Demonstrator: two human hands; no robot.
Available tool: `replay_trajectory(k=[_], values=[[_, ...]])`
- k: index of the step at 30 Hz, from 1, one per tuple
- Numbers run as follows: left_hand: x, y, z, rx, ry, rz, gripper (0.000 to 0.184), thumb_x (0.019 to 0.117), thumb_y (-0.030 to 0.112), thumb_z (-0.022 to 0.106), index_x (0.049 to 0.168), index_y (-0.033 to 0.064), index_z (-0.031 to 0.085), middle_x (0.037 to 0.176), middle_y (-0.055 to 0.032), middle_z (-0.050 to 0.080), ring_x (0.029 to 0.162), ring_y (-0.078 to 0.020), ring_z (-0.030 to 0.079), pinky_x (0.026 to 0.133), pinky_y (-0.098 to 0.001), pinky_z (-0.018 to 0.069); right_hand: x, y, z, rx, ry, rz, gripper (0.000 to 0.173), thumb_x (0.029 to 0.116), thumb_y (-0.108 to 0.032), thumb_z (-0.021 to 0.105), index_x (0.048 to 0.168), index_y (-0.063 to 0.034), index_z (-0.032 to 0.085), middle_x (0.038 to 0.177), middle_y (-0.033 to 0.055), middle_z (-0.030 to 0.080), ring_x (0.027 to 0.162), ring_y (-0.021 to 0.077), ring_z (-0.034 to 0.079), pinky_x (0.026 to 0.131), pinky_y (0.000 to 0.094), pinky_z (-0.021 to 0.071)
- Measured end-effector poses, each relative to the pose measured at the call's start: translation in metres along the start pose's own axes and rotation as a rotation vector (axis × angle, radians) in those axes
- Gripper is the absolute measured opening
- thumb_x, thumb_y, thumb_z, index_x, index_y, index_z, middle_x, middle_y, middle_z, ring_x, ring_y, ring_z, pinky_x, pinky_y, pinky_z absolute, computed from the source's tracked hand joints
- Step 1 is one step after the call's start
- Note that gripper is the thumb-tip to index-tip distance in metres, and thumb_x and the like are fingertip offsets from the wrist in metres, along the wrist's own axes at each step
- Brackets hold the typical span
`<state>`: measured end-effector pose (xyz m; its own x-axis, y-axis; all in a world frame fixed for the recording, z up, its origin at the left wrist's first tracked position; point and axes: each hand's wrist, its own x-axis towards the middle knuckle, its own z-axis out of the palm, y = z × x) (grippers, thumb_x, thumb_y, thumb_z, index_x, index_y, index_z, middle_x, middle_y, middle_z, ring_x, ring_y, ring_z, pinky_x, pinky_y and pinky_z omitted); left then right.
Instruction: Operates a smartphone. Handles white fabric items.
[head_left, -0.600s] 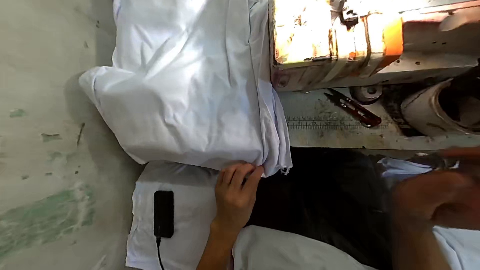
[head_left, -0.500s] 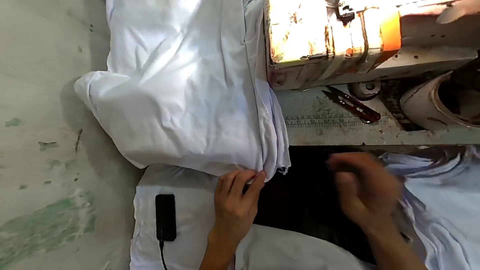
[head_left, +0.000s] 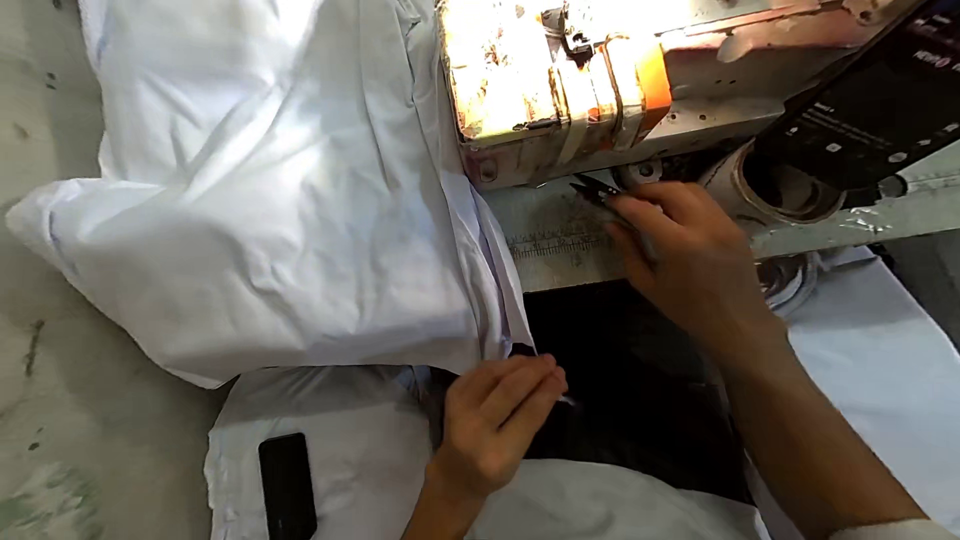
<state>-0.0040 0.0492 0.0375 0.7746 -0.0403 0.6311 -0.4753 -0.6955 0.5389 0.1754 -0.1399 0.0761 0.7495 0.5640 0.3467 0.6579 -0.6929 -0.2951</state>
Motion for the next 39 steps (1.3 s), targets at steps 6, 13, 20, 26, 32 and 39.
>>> replay_trajectory(k=[6, 13, 20, 26, 32, 39], values=[[-0.019, 0.031, 0.018, -0.351, 0.073, -0.253, 0.011, 0.1024, 0.012, 0.061, 0.101, 0.0040, 0.068, 0.094, -0.0058, 0.070, 0.093, -0.0105, 0.069, 0.087, -0.0217, 0.0574, 0.008, 0.006, 0.017, -0.066, -0.035, -0.054, 0.025, 0.0983, 0.000, 0.048, 0.114, 0.0074, 0.066, 0.107, 0.0298, 0.064, 0.096, 0.0485, 0.064, 0.077, 0.0603, 0.0487], [-0.019, 0.051, 0.027, -0.750, 0.309, -0.742, 0.019, 0.1059, 0.022, 0.054, 0.104, 0.0063, 0.064, 0.079, 0.0070, 0.065, 0.072, 0.0061, 0.060, 0.068, -0.0111, 0.0513, -0.064, -0.037, 0.018, 0.284, -0.136, -0.186, 0.038, 0.1039, -0.039, 0.055, 0.108, -0.0048, 0.071, 0.081, 0.0131, 0.066, 0.062, 0.0239, 0.062, 0.049, 0.0357, 0.0456], [-0.024, 0.057, 0.031, -0.803, 0.328, -0.769, 0.016, 0.1044, 0.020, 0.057, 0.104, 0.0058, 0.065, 0.080, 0.0063, 0.066, 0.073, 0.0047, 0.061, 0.069, -0.0122, 0.0518, -0.063, -0.052, 0.051, 0.236, -0.078, -0.276, 0.035, 0.1032, -0.031, 0.054, 0.085, -0.0048, 0.068, 0.065, 0.0086, 0.056, 0.052, 0.0236, 0.056, 0.043, 0.0342, 0.0375], [-0.038, 0.066, 0.042, -0.980, 0.397, -1.067, 0.011, 0.1042, 0.015, 0.057, 0.110, 0.0094, 0.064, 0.077, 0.0096, 0.063, 0.066, 0.0038, 0.057, 0.064, -0.0149, 0.0500, -0.079, -0.044, 0.053, 0.329, -0.043, -0.277, 0.044, 0.1087, -0.033, 0.043, 0.081, -0.0053, 0.064, 0.060, 0.0074, 0.054, 0.050, 0.0212, 0.053, 0.044, 0.0327, 0.0375], [-0.011, 0.020, 0.057, -1.218, 0.486, -1.246, 0.024, 0.1053, 0.014, 0.045, 0.088, 0.0128, 0.063, 0.065, 0.0091, 0.055, 0.059, -0.0013, 0.050, 0.063, -0.0204, 0.0460, -0.101, -0.021, 0.050, 0.378, -0.067, -0.075, 0.039, 0.1046, -0.036, 0.055, 0.088, -0.0020, 0.066, 0.069, 0.0105, 0.064, 0.056, 0.0168, 0.059, 0.049, 0.0290, 0.0436], [-0.044, 0.047, 0.042, -0.904, 0.235, -0.957, 0.042, 0.1087, 0.032, 0.047, 0.069, 0.0199, 0.055, 0.063, 0.0136, 0.050, 0.064, 0.0034, 0.051, 0.065, -0.0174, 0.0448, -0.096, -0.031, 0.049, 0.379, -0.148, -0.173, 0.037, 0.1036, -0.036, 0.053, 0.088, -0.0058, 0.067, 0.069, 0.0089, 0.063, 0.057, 0.0213, 0.061, 0.048, 0.0340, 0.0450]])
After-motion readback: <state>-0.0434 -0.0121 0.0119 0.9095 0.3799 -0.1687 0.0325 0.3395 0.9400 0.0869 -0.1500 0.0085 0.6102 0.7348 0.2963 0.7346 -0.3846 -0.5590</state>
